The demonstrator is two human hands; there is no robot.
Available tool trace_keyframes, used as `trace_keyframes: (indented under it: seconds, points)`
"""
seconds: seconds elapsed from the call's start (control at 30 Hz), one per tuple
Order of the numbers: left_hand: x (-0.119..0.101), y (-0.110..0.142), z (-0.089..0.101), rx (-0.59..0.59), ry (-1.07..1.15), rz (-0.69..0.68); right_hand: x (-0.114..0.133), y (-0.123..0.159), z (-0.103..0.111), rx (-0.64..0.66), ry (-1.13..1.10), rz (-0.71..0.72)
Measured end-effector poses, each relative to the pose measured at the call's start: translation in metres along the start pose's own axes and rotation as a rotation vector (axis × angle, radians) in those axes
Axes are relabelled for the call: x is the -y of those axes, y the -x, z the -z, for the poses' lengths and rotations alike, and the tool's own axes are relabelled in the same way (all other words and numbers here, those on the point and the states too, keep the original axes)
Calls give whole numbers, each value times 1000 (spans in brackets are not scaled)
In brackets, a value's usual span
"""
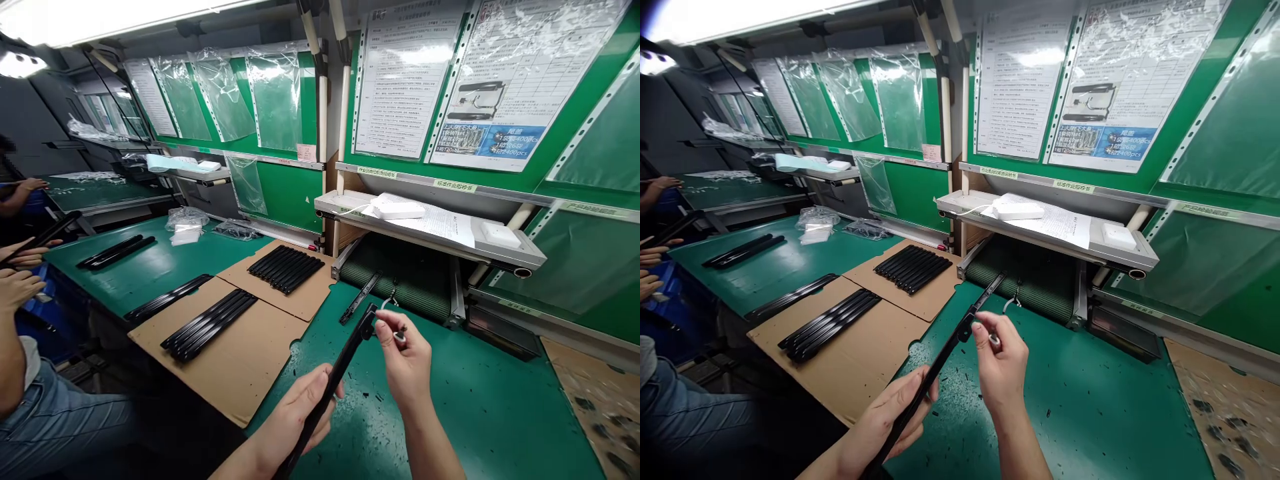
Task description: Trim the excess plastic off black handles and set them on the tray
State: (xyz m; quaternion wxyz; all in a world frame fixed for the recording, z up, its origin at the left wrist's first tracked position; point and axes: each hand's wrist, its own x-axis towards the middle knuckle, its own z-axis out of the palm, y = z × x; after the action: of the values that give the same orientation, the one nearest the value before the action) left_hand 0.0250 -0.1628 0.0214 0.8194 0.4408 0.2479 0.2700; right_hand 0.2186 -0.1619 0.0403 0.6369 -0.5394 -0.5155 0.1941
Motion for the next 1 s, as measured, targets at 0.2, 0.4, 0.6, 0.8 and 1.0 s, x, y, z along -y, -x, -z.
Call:
trace_keyframes:
  seconds: [0.2,0.4,0.6,0.8,1.0]
  points:
    - [-8,14,13,58,-132,77,16,5,3,180,-325,-372]
    - [-6,17,32,-121,-319,-185,10,25,-27,-124,-630,-539]
    - [-7,19,25,-395,-446,-674,9,66,-66,86,-667,-706]
    - [-45,20,34,-759,-261,-814,14,81,-51,560,-42,-298]
    - [-50,23,41,-723,-196,-663,22,79,-46,688,240,-17]
